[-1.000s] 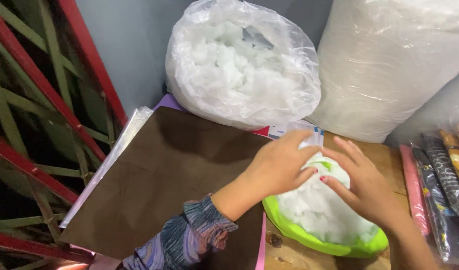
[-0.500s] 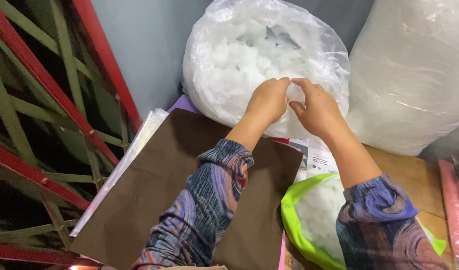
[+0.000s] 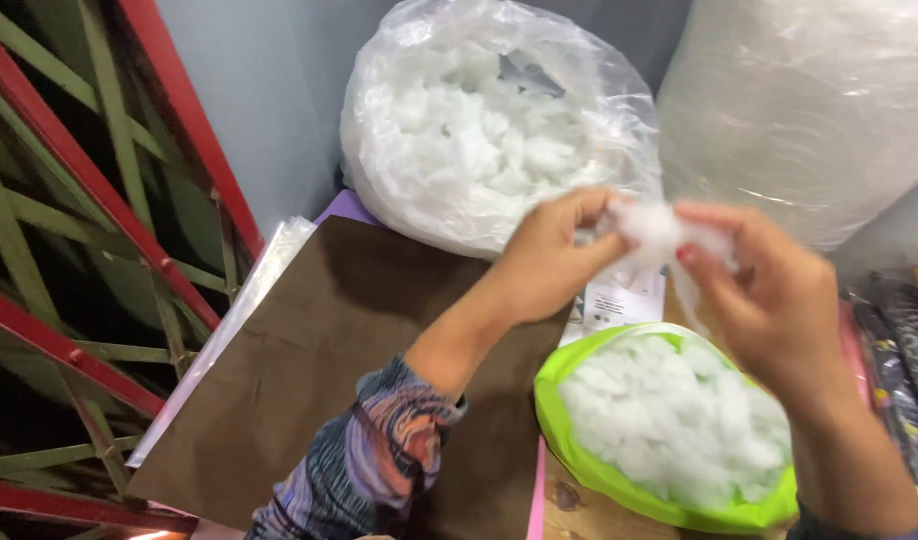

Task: The person takes handfuls of white cotton from a large plastic bag and places them into a green fabric pouch on a wooden table. They repeatedly fluff and press the cotton into the pouch to fill it.

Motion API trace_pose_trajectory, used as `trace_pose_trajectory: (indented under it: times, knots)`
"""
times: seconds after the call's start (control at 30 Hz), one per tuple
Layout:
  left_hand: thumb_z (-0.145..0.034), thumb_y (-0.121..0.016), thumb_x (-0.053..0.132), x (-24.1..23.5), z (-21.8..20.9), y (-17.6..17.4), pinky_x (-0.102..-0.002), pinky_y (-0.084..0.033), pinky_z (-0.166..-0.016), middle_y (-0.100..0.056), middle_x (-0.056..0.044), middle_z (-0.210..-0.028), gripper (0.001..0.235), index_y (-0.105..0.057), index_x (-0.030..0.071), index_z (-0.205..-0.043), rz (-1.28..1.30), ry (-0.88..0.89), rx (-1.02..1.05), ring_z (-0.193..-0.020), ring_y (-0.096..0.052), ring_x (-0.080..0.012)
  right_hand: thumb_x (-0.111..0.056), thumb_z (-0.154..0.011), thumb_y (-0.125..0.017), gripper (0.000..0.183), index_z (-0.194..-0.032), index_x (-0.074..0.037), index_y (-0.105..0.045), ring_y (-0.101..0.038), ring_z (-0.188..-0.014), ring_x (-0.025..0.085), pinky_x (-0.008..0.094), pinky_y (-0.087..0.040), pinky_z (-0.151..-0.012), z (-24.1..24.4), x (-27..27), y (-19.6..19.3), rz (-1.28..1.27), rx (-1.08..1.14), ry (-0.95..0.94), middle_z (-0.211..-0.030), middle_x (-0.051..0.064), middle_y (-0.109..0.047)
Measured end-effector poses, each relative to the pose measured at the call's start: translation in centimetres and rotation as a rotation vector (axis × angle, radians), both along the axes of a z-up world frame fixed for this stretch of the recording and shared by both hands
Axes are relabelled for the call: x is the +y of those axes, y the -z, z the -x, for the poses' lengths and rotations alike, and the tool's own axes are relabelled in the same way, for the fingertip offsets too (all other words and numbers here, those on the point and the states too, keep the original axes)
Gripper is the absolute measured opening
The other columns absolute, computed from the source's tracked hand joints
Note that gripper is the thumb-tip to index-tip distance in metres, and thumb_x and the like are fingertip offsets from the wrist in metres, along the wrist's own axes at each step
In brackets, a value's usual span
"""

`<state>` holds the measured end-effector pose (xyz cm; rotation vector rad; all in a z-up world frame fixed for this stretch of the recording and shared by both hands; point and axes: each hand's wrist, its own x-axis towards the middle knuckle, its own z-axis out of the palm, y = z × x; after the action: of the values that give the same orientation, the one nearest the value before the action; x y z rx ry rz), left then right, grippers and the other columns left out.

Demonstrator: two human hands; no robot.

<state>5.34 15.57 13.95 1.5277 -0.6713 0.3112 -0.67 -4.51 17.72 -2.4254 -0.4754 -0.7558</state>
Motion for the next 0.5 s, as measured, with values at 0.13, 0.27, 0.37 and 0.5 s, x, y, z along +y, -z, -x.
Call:
trace_pose_trajectory:
  times: [0.13,0.27,0.37,0.5]
  knots:
    - [-0.089,-0.07,0.013,-3.8,1.2,5.6,-0.025,-0.051,-0.08,-0.071,0.0,-0.108,0.031,-0.067,0.01,-0.119,0.033,0.197,0.241,-0.092,-0.064,-0.0094,-0.014,-0.097,-0.07,0.033,-0.13,-0.019,-0.072,-0.053,-0.06,0.007,0.021,-0.041,-0.06,1.9,-3.9,4.9,-0.088,0.116,0.039,-0.093,-0.005,-0.074]
    - [-0.093,-0.062,0.005,-7.0,2.5,9.1,-0.041,-0.063,-0.077,-0.065,-0.015,-0.108,0.037,-0.049,0.009,-0.128,0.356,0.525,0.804,-0.096,-0.07,-0.0287,-0.01,-0.095,-0.063,0.033,-0.126,-0.014,-0.072,-0.054,-0.072,0.007,0.02,-0.04,-0.069,1.9,-7.1,9.8,-0.275,0.263,-0.002,-0.113,-0.004,-0.076]
    - [-0.088,-0.065,-0.001,-8.3,3.1,10.8,-0.047,-0.061,-0.089,-0.062,-0.018,-0.114,0.06,-0.042,0.013,-0.141,0.411,0.588,0.941,-0.104,-0.069,-0.0328,-0.012,-0.091,-0.068,0.031,-0.122,-0.018,-0.074,-0.05,-0.062,0.006,0.02,-0.041,-0.063,1.7,-8.7,13.2,-0.331,0.317,0.072,-0.113,-0.007,-0.076]
    - [-0.079,-0.078,0.006,-8.4,3.3,11.7,-0.039,-0.062,-0.092,-0.066,-0.008,-0.114,0.074,-0.048,0.015,-0.146,0.309,0.521,0.879,-0.103,-0.066,-0.0172,-0.007,-0.089,-0.074,0.029,-0.118,-0.012,-0.074,-0.047,-0.067,0.005,0.019,-0.038,-0.06,1.1,-9.1,17.2,-0.555,0.294,0.017,-0.09,-0.003,-0.067]
